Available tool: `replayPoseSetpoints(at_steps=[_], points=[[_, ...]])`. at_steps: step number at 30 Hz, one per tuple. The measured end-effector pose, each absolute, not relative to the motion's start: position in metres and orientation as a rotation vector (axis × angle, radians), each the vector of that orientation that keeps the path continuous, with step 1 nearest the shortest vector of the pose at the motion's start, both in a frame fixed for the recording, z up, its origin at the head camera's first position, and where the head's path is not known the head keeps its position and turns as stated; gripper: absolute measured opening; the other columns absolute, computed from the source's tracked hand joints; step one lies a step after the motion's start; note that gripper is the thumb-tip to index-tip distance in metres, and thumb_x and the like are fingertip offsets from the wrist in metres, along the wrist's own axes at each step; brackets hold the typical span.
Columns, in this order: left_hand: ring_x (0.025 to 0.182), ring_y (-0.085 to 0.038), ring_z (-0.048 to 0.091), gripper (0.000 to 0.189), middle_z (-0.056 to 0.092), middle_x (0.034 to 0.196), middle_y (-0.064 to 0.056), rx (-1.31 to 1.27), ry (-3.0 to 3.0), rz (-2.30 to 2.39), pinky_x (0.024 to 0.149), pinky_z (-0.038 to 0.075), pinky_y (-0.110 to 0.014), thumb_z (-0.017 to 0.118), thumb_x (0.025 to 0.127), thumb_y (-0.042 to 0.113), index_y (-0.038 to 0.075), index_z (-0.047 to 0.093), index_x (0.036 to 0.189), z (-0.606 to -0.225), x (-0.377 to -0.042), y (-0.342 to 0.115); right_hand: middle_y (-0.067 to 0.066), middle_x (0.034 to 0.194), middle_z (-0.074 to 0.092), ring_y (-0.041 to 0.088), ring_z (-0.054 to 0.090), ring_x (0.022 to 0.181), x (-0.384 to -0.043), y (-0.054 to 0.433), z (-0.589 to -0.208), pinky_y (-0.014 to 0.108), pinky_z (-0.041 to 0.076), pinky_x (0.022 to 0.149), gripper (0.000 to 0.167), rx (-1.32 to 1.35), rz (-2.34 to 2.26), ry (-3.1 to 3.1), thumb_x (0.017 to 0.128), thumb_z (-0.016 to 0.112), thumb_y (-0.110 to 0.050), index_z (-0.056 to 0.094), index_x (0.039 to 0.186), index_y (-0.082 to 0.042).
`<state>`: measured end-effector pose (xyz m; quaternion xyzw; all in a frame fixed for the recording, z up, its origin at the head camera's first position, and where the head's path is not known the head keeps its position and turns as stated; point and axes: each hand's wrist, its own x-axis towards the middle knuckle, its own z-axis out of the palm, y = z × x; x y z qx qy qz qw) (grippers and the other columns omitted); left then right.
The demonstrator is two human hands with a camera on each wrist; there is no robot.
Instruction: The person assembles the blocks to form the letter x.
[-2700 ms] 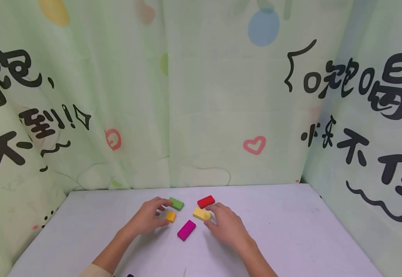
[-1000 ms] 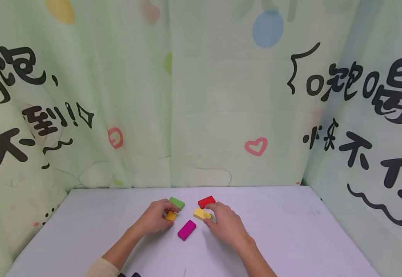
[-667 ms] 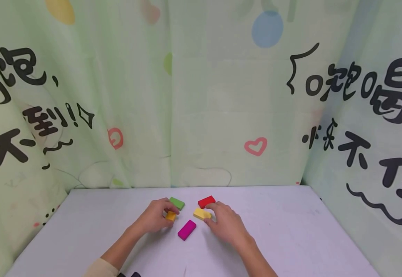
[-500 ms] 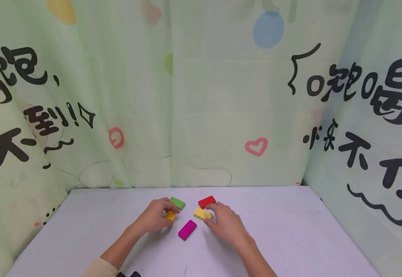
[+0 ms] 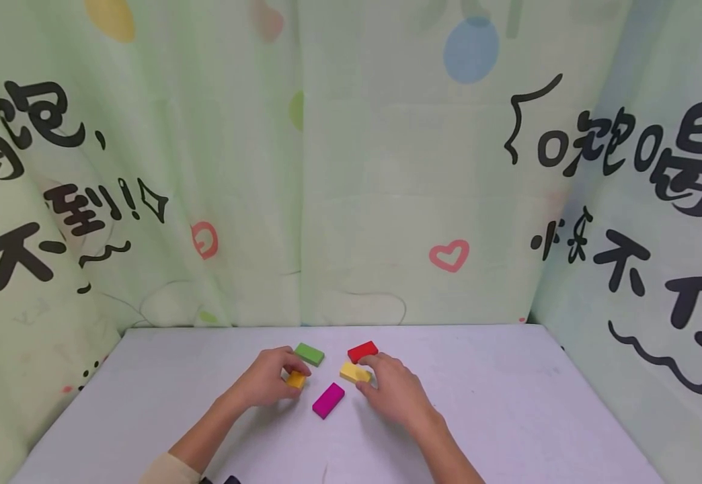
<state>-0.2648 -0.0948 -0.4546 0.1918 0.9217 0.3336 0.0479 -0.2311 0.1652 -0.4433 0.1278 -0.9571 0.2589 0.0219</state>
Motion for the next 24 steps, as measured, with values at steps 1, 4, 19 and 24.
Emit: replayPoseSetpoints(at_steps=[1, 4, 19, 24], points=[[0.092, -0.015, 0.059, 0.022, 0.064, 0.095, 0.003, 0.583, 2.804, 1.019, 0.079, 0.056, -0.028, 0.085, 0.081, 0.005, 0.011, 0.081, 0.102, -0.454, -0.265, -0.095, 0.007, 0.123, 0.072, 0.028, 0.07, 0.107, -0.231, 0.165, -0.444, 0.051, 0.06, 0.091, 0.04, 0.397, 0.804, -2.966, 0.091, 0.08, -0.02, 0.071, 0.129, -0.011], [0.092, -0.015, 0.059, 0.023, 0.065, 0.095, 0.004, 0.579, 2.784, 1.026, 0.08, 0.056, -0.028, 0.086, 0.081, 0.005, 0.011, 0.082, 0.102, -0.453, -0.264, -0.097, 0.007, 0.123, 0.072, 0.028, 0.07, 0.107, -0.232, 0.165, -0.444, 0.05, 0.06, 0.091, 0.04, 0.394, 0.805, -2.969, 0.091, 0.08, -0.02, 0.071, 0.129, -0.011], [0.093, -0.015, 0.059, 0.025, 0.067, 0.097, 0.007, 0.618, 2.695, 1.084, 0.077, 0.055, -0.026, 0.086, 0.081, 0.003, 0.01, 0.082, 0.104, -0.449, -0.251, -0.099, 0.008, 0.123, 0.072, 0.029, 0.07, 0.107, -0.233, 0.165, -0.446, 0.05, 0.06, 0.091, 0.039, 0.404, 0.846, -2.958, 0.091, 0.081, -0.019, 0.072, 0.128, -0.012], [0.093, -0.013, 0.06, 0.024, 0.068, 0.097, 0.007, 0.667, 2.665, 1.111, 0.074, 0.057, -0.023, 0.085, 0.081, 0.002, 0.011, 0.082, 0.103, -0.448, -0.245, -0.097, 0.007, 0.124, 0.071, 0.03, 0.07, 0.108, -0.234, 0.165, -0.448, 0.05, 0.06, 0.092, 0.039, 0.407, 0.878, -2.967, 0.09, 0.081, -0.018, 0.072, 0.128, -0.011]])
